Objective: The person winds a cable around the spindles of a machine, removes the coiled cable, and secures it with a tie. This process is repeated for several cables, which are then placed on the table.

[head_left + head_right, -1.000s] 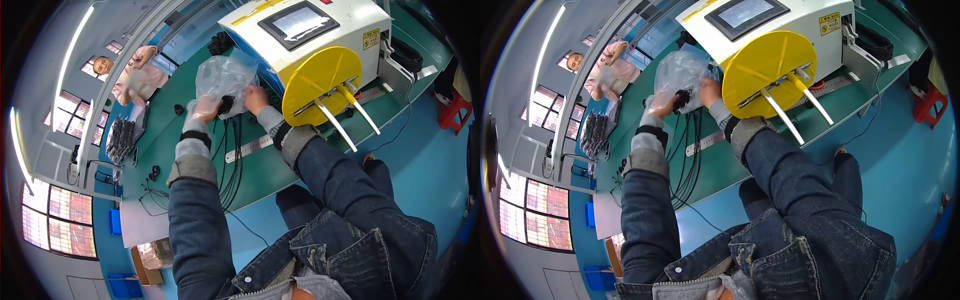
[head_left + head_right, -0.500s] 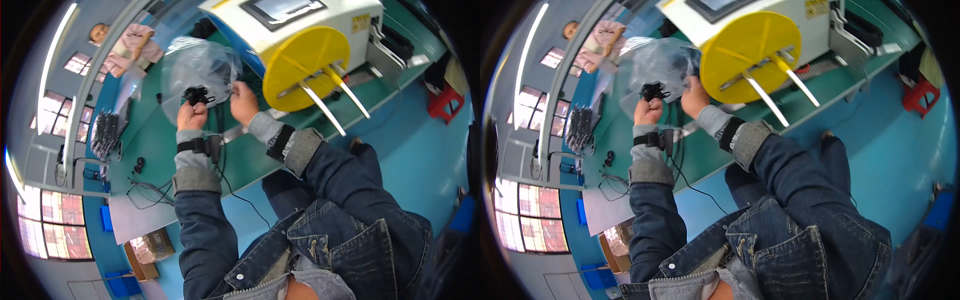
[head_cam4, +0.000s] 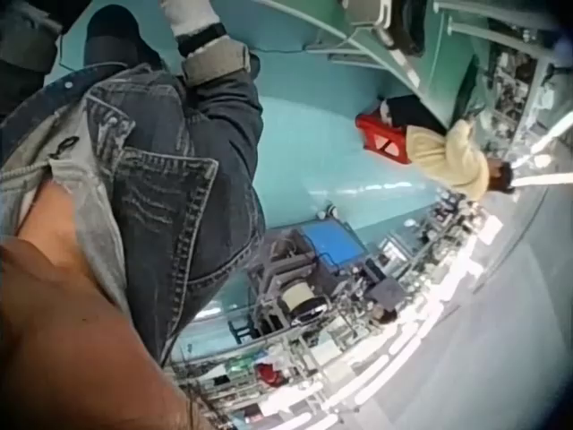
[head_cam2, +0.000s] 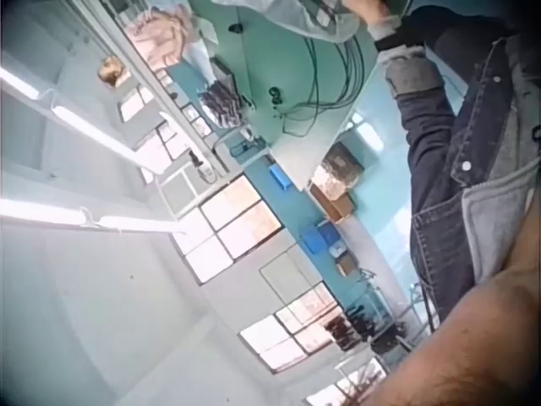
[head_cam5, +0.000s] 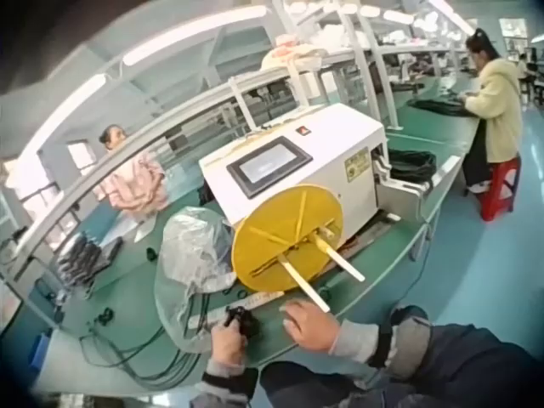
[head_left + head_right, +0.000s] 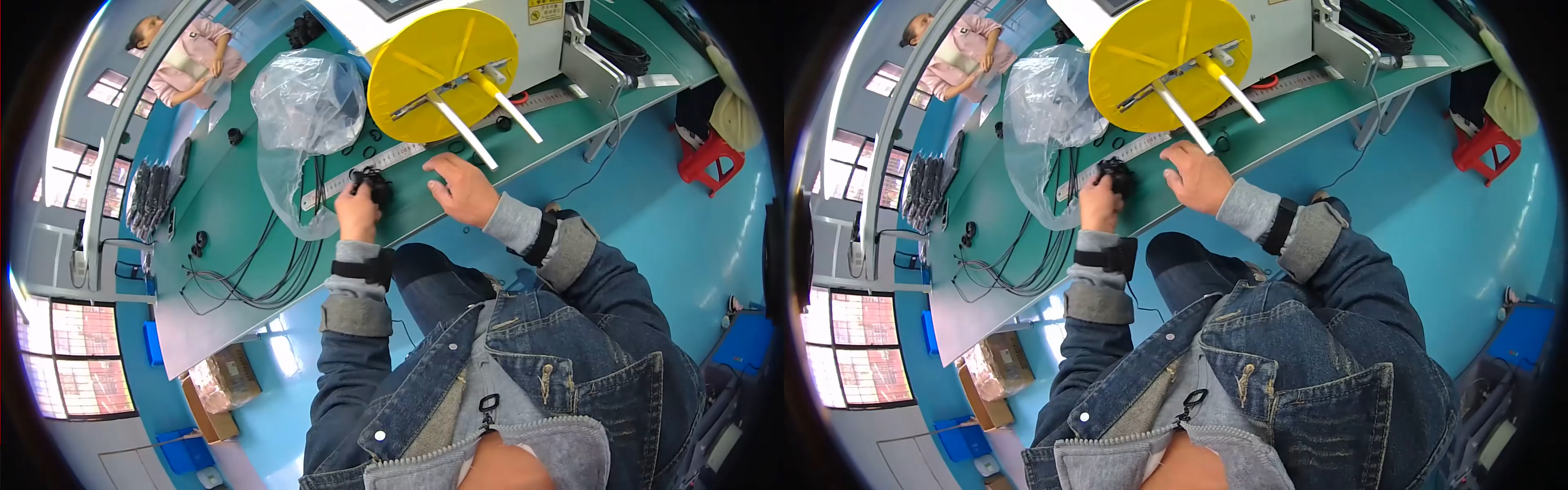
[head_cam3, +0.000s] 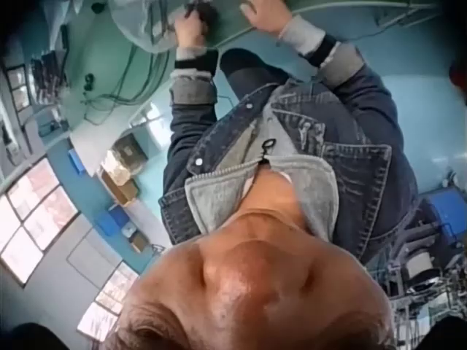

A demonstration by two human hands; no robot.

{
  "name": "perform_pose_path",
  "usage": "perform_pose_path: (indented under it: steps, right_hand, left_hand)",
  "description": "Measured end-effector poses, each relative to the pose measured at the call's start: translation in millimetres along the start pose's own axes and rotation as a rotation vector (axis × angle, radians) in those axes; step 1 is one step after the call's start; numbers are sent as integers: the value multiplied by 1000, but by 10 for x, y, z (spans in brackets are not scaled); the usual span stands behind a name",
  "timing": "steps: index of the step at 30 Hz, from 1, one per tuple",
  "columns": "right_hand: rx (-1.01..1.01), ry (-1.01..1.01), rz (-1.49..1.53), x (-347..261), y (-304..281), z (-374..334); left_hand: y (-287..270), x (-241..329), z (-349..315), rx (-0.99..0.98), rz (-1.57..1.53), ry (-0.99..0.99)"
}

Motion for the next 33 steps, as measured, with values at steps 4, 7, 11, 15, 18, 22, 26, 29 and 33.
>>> perform_pose_path:
  steps: [4, 7, 11, 15, 18, 22, 26, 29, 33]
  right_hand:
    - [72, -212, -207, -50, -155, -30]
    - [65, -333, -361, -60, -265, -32]
    - [84, -215, -351, 457, -466, 72]
    - [121, -162, -404, 976, -822, 196]
    - [161, -129, -395, 1182, -1130, 276]
    - [135, -75, -433, 1137, -1366, 325]
    - [116, -25, -322, 1155, -1407, 314]
    - [139, -13, -235, 1167, -1391, 325]
    - [154, -22, -219, 1063, -1335, 346]
  left_hand:
    - [575, 89, 15, 59, 395, 501]
    - [1082, 212, -75, -10, 326, 518]
    - [1567, 273, -118, -260, 141, 363]
    - [1859, 389, -332, -333, 113, 223]
    - [1766, 262, -190, -283, 192, 340]
    - [1539, 316, -177, -125, 461, 724]
    - [1418, 475, -360, 70, 677, 813]
    - [1388, 475, -364, 73, 665, 782]
    - [1411, 554, -494, 51, 723, 924]
Point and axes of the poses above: each hand's wrist, its own z-axis towards the middle knuckle, its own y-axis out of the palm, x = y × z, the point moved 8 cm from there along z, towards the middle knuckle, and after that the axes turned 1 degree about x, right-handed, at the moved point
